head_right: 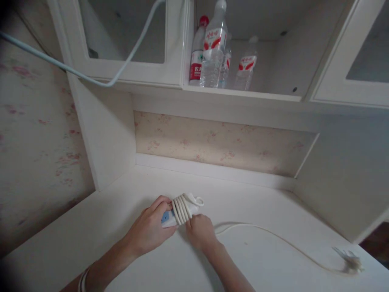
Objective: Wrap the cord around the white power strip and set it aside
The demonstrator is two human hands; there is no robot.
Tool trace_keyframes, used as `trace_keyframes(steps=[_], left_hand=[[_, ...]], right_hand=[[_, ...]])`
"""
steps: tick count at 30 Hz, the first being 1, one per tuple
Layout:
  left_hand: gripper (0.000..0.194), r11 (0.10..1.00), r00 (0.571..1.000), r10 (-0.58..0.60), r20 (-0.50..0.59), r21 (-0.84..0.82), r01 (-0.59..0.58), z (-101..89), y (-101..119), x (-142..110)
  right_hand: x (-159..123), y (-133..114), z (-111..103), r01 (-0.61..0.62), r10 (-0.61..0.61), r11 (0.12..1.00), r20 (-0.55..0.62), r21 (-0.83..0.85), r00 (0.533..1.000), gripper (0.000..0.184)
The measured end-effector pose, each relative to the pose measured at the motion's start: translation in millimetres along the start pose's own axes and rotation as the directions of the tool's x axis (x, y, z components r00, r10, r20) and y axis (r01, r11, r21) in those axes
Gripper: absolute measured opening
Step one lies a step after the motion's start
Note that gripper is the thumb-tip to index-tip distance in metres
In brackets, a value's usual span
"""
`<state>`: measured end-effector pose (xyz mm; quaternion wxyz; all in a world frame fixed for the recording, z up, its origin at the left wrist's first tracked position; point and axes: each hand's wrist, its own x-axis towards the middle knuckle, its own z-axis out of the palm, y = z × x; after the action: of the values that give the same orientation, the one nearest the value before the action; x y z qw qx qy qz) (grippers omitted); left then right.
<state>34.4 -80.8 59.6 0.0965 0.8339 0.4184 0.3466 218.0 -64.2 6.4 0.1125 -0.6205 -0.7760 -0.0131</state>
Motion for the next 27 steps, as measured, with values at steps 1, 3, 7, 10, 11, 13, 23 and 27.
trace_keyframes(steps=[1, 3, 7, 10, 11, 13, 23, 27], left_hand=[[0.024, 0.998, 0.998, -0.06, -0.028, 0.014, 0.06, 3.2, -3.5, 3.9], [0.025, 0.983, 0.982, -0.18, -0.059, 0.033, 0.183, 10.2, -10.6, 9.8], [0.028, 0.951, 0.947, -0.306, -0.099, 0.019, 0.309, 23.1, -22.4, 12.4], [0.029, 0.948, 0.943, -0.318, -0.101, -0.006, 0.319, 30.5, -27.5, 10.7], [0.03, 0.947, 0.943, -0.32, -0.089, -0.011, 0.32, 32.7, -28.5, 10.0], [0.034, 0.945, 0.944, -0.328, -0.038, -0.011, 0.327, 36.4, -29.5, 8.3], [0.026, 0.958, 0.962, -0.242, 0.127, -0.124, 0.258, 45.4, -31.3, -5.9], [0.028, 0.937, 0.969, -0.233, 0.087, -0.245, 0.248, 48.5, -36.3, -5.6]], right_hand=[[-2.7, -0.9, 1.0, 0.024, -0.026, 0.997, -0.026, -0.072, 0.999, 0.041], [-7.4, -3.9, 2.4, 0.083, -0.097, 0.986, -0.092, -0.145, 0.991, 0.041], [-12.3, -9.5, 2.9, 0.217, -0.268, 0.953, -0.253, -0.212, 0.93, 0.036], [-12.7, -10.0, 4.0, 0.31, -0.378, 0.924, -0.408, -0.226, 0.831, 0.03], [-12.8, -9.8, 4.7, 0.336, -0.404, 0.914, -0.451, -0.227, 0.796, 0.029], [-13.2, -9.3, 5.9, 0.38, -0.445, 0.895, -0.514, -0.233, 0.733, 0.027], [-10.9, -8.6, -1.6, 0.472, -0.509, 0.847, -0.629, -0.244, 0.587, 0.028], [-11.2, -4.9, -7.6, 0.436, -0.462, 0.874, -0.65, -0.216, 0.604, 0.03]])
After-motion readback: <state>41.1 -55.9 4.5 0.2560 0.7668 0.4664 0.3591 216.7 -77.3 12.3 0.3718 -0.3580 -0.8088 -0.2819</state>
